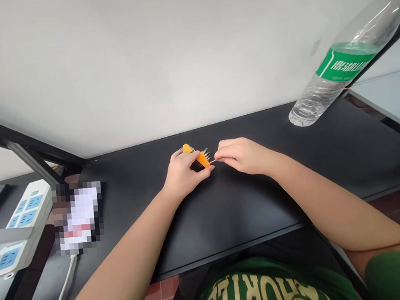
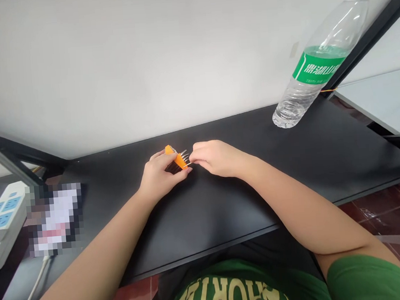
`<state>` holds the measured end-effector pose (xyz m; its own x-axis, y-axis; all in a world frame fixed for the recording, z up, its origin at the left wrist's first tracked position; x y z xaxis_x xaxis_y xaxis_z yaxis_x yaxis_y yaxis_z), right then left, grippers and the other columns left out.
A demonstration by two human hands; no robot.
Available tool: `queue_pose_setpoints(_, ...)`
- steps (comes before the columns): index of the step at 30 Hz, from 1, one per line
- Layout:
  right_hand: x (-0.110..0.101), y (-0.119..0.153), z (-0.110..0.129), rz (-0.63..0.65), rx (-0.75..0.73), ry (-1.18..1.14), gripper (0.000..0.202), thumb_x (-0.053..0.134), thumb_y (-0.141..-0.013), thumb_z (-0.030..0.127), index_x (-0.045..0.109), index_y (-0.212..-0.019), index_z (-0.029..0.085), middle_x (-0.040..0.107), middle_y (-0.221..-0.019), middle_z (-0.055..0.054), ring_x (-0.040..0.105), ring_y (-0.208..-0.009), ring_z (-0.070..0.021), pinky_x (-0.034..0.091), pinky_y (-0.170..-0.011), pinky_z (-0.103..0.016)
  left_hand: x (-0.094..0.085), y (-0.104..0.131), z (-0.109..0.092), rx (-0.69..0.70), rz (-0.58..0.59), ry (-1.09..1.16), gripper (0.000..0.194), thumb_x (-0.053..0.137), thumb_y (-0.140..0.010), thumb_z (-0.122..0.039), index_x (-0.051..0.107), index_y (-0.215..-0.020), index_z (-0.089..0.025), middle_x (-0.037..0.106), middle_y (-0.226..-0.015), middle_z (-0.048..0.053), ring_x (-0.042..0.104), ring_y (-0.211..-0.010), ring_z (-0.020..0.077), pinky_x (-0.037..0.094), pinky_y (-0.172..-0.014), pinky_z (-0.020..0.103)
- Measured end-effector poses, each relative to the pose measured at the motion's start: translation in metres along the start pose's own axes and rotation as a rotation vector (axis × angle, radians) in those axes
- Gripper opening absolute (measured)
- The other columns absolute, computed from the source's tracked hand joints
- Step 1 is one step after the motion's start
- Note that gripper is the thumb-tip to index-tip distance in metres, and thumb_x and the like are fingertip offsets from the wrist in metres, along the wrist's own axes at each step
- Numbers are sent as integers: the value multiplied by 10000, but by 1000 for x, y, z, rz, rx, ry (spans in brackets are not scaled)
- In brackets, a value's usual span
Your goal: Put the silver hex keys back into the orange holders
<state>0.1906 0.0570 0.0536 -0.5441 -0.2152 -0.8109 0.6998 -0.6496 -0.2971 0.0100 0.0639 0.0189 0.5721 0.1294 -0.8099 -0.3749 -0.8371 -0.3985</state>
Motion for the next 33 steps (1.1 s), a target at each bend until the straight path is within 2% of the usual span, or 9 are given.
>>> queue_pose_setpoints(6, -9, 0, -3, -35, 19, 0, 255, 492, -1012, 155, 735, -936, 183, 623, -882, -39, 545, -704, -141, 421, -677, -278, -1, 0, 1, -10, -18, 16, 283, 789, -791, -440, 589, -798, -240, 609, -697, -62, 618, -696, 152, 440, -1157, 430)
queue_pose_setpoints(14, -5, 2, -2, -57, -8, 45, 277, 481, -1007, 129, 745, -946, 189, 648, -906, -43, 549, -696, -136, 409, -656, -272, 0, 1, 1, 3, 6, -17, 259, 777, -802, -439, 612, -836, -242, 626, -728, -53, 638, -736, 159, 410, -1178, 448)
queue_pose_setpoints(21, 5, 0, 2, -79, -64, 49, 284, 479, -1023, 139, 752, -962, 192, 690, -934, -53, 591, -743, -150, 436, -674, -279, 1, 2, -3, 30, 36, -9, 234, 765, -811, -438, 633, -840, -247, 641, -724, -52, 641, -739, 157, 396, -1188, 449)
queue_pose_setpoints(29, 23, -4, 3, -127, 2, -106, 210, 499, -986, 103, 683, -960, 202, 644, -1030, -60, 581, -811, -160, 464, -733, -290, -2, 0, -4, 5, 0, 43, 200, 732, -809, -396, 605, -778, -245, 609, -681, -53, 606, -690, 151, 419, -1174, 432)
queue_pose_setpoints(33, 25, -6, -6, -110, 42, -127, 179, 540, -953, 81, 656, -874, 192, 631, -948, -32, 563, -772, -140, 438, -705, -269, -1, 0, -5, 26, 15, 35, 239, 732, -818, -419, 582, -748, -247, 581, -657, -57, 570, -656, 147, 429, -1158, 430)
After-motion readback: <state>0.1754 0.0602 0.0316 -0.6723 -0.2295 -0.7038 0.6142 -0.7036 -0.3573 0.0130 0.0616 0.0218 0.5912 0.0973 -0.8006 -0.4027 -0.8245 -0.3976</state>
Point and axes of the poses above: each hand's wrist, its own y-axis away from the middle knuckle, its own x-axis out of the palm, z = x × y, the point moved 6 cm from there along -y, towards the middle knuckle
